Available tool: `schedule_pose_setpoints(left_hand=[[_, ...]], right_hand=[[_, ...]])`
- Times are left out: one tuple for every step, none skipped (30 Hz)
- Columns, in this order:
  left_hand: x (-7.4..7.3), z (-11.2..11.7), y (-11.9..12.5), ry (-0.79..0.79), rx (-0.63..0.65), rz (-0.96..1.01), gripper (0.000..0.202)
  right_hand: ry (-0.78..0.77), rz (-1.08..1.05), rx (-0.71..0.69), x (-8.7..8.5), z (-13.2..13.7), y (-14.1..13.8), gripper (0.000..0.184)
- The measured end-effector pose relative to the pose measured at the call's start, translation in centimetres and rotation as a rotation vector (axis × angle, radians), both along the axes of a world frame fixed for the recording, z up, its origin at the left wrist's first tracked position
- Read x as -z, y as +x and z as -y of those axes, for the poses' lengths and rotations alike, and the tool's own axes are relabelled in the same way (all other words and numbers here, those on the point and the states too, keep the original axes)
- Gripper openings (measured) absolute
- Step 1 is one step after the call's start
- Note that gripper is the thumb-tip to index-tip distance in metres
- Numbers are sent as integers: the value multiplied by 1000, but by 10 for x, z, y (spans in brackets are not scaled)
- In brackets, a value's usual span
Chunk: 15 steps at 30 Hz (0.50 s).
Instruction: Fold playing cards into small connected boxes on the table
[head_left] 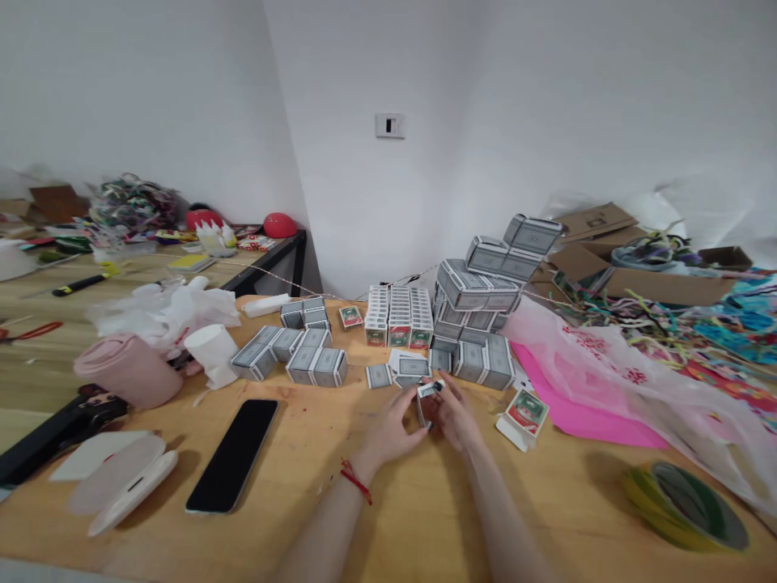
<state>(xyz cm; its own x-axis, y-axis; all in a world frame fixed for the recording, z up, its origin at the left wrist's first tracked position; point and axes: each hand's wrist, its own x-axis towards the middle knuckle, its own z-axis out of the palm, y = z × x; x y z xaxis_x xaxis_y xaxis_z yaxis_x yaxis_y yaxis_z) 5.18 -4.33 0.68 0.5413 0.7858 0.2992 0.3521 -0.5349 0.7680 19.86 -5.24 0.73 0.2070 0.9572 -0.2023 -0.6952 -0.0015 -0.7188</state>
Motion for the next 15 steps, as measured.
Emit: schedule_pose_setpoints(left_hand=[[0, 1, 1, 8, 6, -10, 68], [0, 1, 2, 14, 14, -17, 69], [0, 2, 3, 16, 25, -20, 70], [0, 2, 3, 16, 37, -19, 71], [-1, 2, 4, 16, 48, -15, 71], [-2, 2, 4, 17, 57, -8, 71], [-3, 3, 4, 21, 64, 2, 71], [-3, 2, 4, 26, 68, 13, 71], [-4, 2, 4, 31, 72, 25, 71], [-4, 2, 3, 37, 73, 36, 71], [-4, 1, 3, 43, 69, 47, 70], [-4, 1, 2, 50, 57, 58, 69], [-4, 0, 1, 59, 38, 67, 67], [-4, -1, -1, 69, 14, 75, 65], [-4, -2, -2, 78, -11, 81, 64]], right_hand=[[-2, -13, -11, -2, 0, -1, 40], [-1, -11, -31, -4, 0, -2, 33], [2, 3, -52, -5, 0, -4, 28], [5, 23, -76, -5, 1, -5, 26], [6, 46, -96, -5, 1, -6, 25], [2, 68, -113, -4, 2, -7, 25], [-9, 87, -129, -3, 2, -7, 26], [-23, 100, -148, -2, 2, -6, 27], [-38, 106, -160, -1, 3, -5, 27], [-50, 106, -172, -1, 3, -4, 28], [-58, 100, -175, -2, 3, -2, 28], [-58, 89, -174, -3, 3, 1, 27], [-48, 77, -170, -4, 4, 3, 27], [-31, 68, -169, -6, 4, 5, 27], [-13, 64, -175, -7, 5, 7, 28]])
